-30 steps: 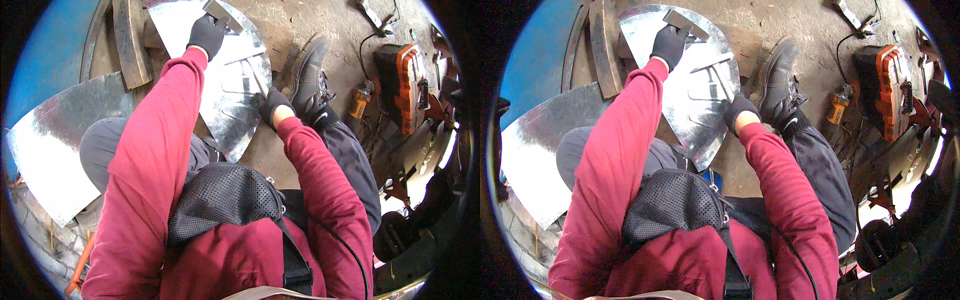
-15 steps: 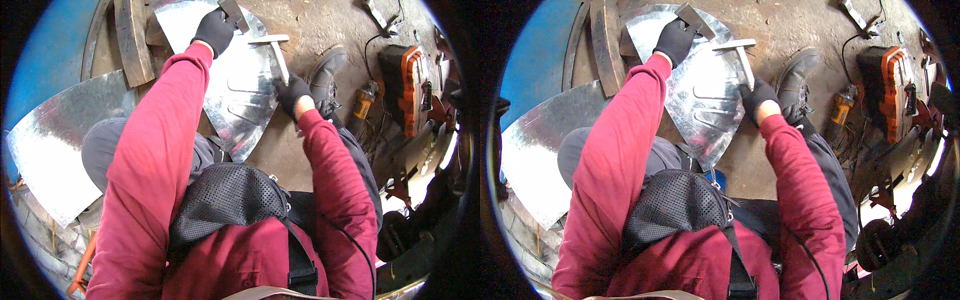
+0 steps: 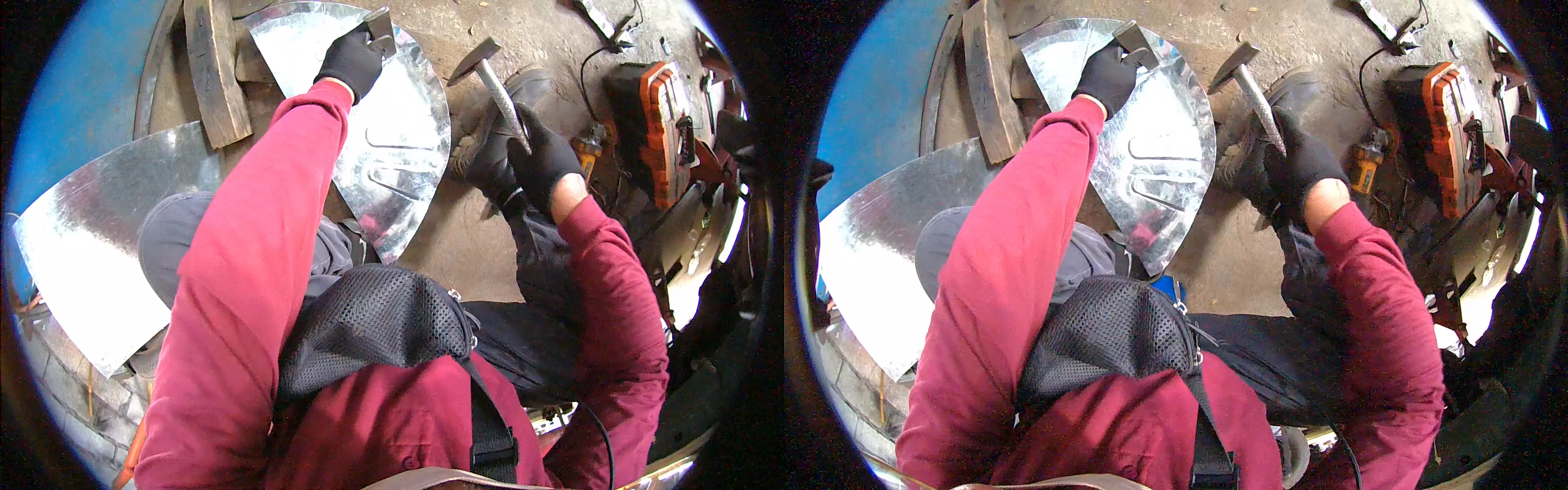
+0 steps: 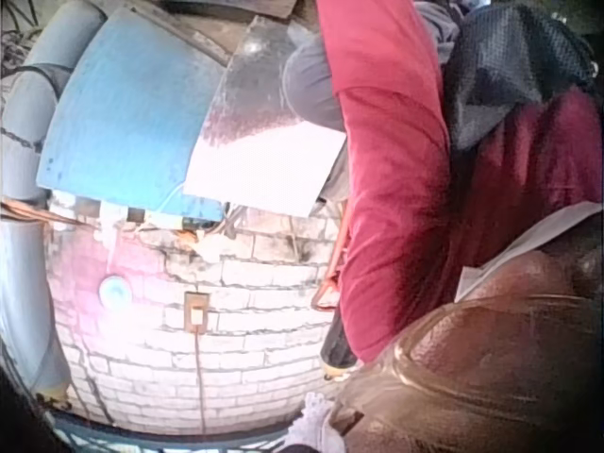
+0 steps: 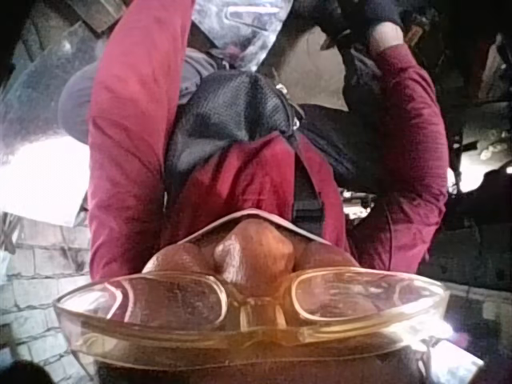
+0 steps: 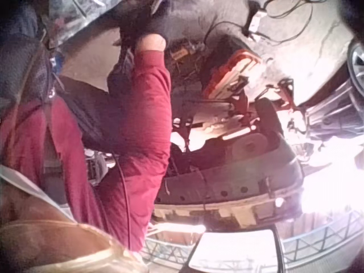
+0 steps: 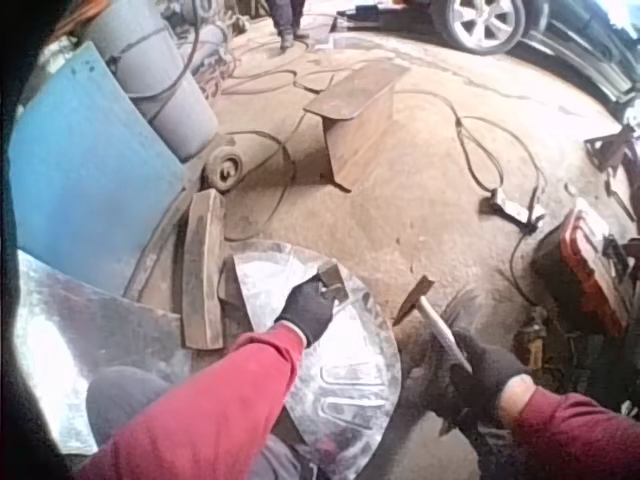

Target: The person is shaping a curved metal piece using a hammer and a metal block. They repeatedly strike the metal to form a specific shape, adjusting the position of the metal piece as needed.

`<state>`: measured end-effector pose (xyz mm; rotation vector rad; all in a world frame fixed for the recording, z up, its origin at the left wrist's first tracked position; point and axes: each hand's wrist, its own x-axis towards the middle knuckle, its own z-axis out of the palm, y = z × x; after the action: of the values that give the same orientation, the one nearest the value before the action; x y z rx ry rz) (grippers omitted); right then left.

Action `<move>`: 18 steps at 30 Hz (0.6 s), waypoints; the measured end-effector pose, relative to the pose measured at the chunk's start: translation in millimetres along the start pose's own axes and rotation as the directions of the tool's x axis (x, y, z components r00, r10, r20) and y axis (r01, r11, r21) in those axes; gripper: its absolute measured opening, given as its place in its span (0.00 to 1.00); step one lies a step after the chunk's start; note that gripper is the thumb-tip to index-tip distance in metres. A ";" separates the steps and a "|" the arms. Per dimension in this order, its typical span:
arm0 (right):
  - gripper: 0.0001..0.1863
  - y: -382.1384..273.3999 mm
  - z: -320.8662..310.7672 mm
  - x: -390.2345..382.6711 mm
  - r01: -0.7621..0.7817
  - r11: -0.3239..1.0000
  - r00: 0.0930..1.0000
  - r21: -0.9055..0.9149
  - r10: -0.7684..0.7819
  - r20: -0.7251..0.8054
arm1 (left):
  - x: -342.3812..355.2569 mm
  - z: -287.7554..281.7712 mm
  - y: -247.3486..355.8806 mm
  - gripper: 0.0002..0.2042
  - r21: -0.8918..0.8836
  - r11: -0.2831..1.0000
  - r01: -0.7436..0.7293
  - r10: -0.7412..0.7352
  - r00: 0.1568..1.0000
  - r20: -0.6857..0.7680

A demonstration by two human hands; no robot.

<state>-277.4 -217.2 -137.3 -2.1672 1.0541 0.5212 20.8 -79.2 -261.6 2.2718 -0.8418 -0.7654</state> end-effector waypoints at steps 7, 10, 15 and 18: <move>0.25 7.1 -69.8 -32.8 0.346 0.903 0.899 -0.256 -0.397 -0.186 | 1.0 6.8 17.8 0.18 0.153 0.987 -0.039 0.040 0.999 0.001; 0.22 6.8 -93.6 -44.1 0.306 0.923 0.905 -0.233 -0.358 -0.231 | -2.2 -3.7 22.8 0.18 0.168 0.985 -0.047 0.043 0.999 0.027; 0.20 21.3 -107.5 -61.6 0.262 0.936 0.904 -0.233 -0.323 -0.279 | 6.7 -10.5 23.1 0.18 0.133 0.991 -0.022 0.017 0.999 0.038; 0.21 29.0 -108.5 -90.1 0.181 0.952 0.896 -0.246 -0.263 -0.358 | 3.3 -5.8 22.0 0.19 0.152 0.988 0.003 -0.012 0.998 0.062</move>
<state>-347.4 -259.1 -18.6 -2.6094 0.9621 0.0945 18.7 -93.4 -243.6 2.3962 -0.9500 -0.8036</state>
